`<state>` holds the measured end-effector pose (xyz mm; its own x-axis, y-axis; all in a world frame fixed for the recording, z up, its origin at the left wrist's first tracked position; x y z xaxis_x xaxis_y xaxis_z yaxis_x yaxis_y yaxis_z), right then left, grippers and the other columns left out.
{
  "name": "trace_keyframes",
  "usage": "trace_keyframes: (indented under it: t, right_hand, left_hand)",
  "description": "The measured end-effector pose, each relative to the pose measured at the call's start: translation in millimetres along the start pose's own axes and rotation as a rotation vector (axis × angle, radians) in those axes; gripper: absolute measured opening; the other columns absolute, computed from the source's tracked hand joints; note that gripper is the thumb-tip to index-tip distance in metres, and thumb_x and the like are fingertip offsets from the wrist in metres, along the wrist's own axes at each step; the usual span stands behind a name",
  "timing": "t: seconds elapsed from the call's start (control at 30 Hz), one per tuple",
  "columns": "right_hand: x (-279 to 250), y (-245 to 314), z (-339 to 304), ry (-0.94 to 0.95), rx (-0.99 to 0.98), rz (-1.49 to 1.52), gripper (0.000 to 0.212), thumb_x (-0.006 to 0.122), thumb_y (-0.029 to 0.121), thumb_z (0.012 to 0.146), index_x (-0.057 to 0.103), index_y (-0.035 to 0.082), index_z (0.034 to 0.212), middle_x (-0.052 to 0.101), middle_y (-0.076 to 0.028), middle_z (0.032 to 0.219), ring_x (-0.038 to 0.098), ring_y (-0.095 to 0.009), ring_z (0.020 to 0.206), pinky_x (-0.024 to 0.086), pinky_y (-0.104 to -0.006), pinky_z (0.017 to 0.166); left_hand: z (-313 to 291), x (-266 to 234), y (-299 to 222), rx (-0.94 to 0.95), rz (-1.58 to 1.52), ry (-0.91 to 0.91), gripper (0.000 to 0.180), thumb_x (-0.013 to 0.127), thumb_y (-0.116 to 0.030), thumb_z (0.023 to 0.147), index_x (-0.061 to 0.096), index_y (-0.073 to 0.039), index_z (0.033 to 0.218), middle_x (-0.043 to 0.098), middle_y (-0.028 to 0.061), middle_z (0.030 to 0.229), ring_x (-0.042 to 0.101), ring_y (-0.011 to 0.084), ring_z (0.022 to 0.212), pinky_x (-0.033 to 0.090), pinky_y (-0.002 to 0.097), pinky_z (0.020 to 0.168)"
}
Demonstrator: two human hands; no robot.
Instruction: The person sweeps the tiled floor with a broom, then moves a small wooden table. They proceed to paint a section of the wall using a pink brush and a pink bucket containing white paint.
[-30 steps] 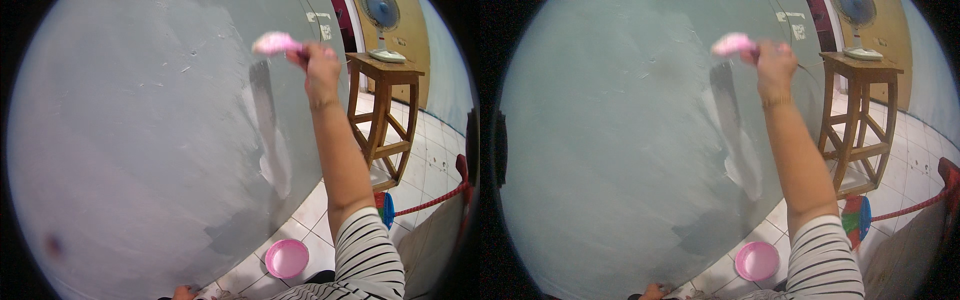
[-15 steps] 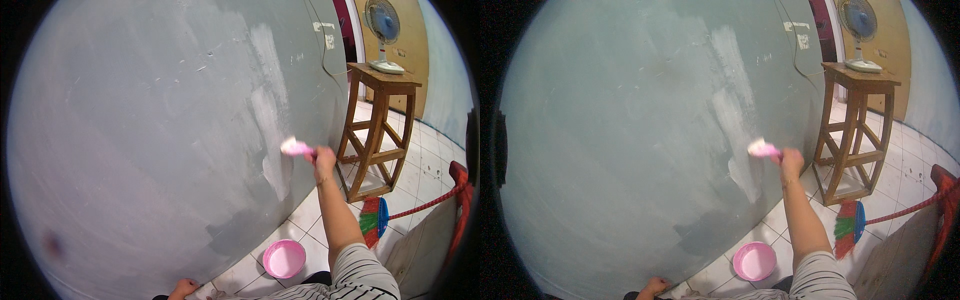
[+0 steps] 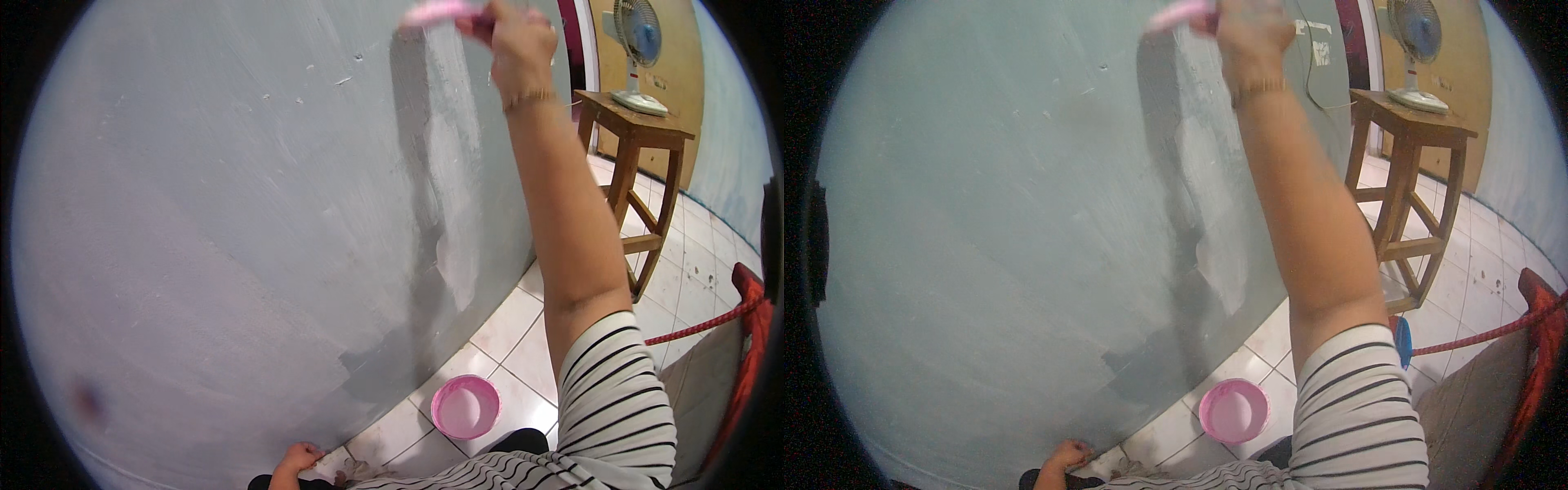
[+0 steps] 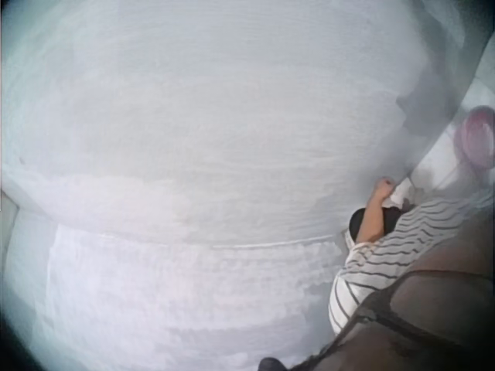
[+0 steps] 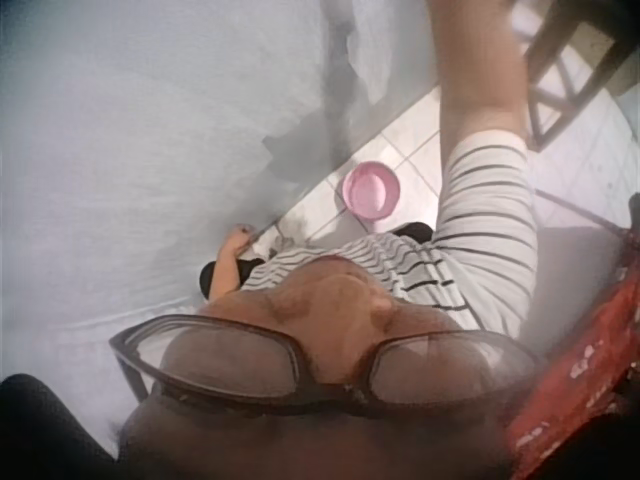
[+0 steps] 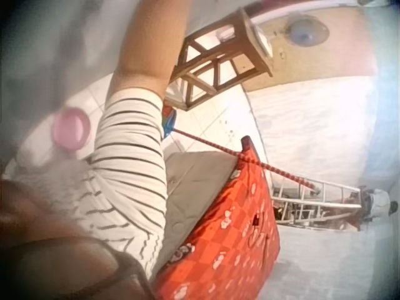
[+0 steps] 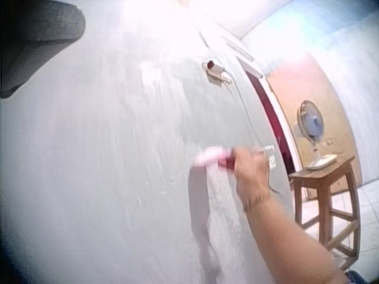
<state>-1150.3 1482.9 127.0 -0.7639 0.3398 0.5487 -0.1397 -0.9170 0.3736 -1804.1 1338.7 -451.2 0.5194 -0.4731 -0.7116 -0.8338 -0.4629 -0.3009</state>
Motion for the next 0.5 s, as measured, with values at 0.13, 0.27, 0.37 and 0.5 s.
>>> trace_keyframes:
  t: [0.13,0.27,0.37,0.5]
  right_hand:
    - [15,7,8,-0.069,0.127,0.339,0.009,0.05,0.002,0.08,0.046,-0.005,0.084,0.058,-0.015,0.072,0.062,-0.022,0.059,0.055,-0.031,0.058]
    - [-54,-77,-78,-0.029,0.29,0.215,0.011,0.051,0.005,0.079,0.045,-0.004,0.082,0.057,-0.013,0.074,0.061,-0.022,0.064,0.054,-0.0324,0.064]
    - [-139,-128,-191,-0.16,0.554,0.016,0.009,0.052,0.006,0.079,0.045,-0.001,0.079,0.056,-0.011,0.071,0.06,-0.02,0.063,0.054,-0.0313,0.06]
    - [-214,-166,-289,-0.258,0.811,-0.229,0.007,0.052,0.004,0.075,0.047,0.002,0.071,0.056,-0.01,0.065,0.057,-0.019,0.051,0.051,-0.0304,0.048]
  left_hand:
    - [11,2,20,0.025,-0.022,0.006,0.034,0.07,-0.029,0.072,0.06,0.002,0.083,0.059,0.0062,0.061,0.055,0.0127,0.048,0.045,0.0263,0.048]
    - [13,8,13,0.025,-0.027,0.039,0.037,0.07,-0.03,0.071,0.06,0.002,0.087,0.06,0.0074,0.063,0.057,0.0129,0.051,0.047,0.0269,0.049]
    - [-13,-6,-7,0.044,0.022,-0.004,0.037,0.07,-0.03,0.071,0.06,0.002,0.086,0.06,0.0081,0.063,0.059,0.0135,0.053,0.048,0.0273,0.05]
    - [-10,0,-6,0.01,0.028,0.043,0.04,0.07,-0.032,0.071,0.06,0.003,0.087,0.061,0.009,0.065,0.06,0.0144,0.055,0.048,0.0275,0.051]
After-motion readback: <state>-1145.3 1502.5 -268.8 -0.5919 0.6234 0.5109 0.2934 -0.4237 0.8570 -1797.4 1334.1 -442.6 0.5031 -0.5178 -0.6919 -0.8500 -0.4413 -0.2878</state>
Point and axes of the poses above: each hand's wrist, its own z-axis towards the middle knuckle, its own x-axis out of the palm, y = z × x, the point moved 10 cm from there along z, towards the middle knuckle
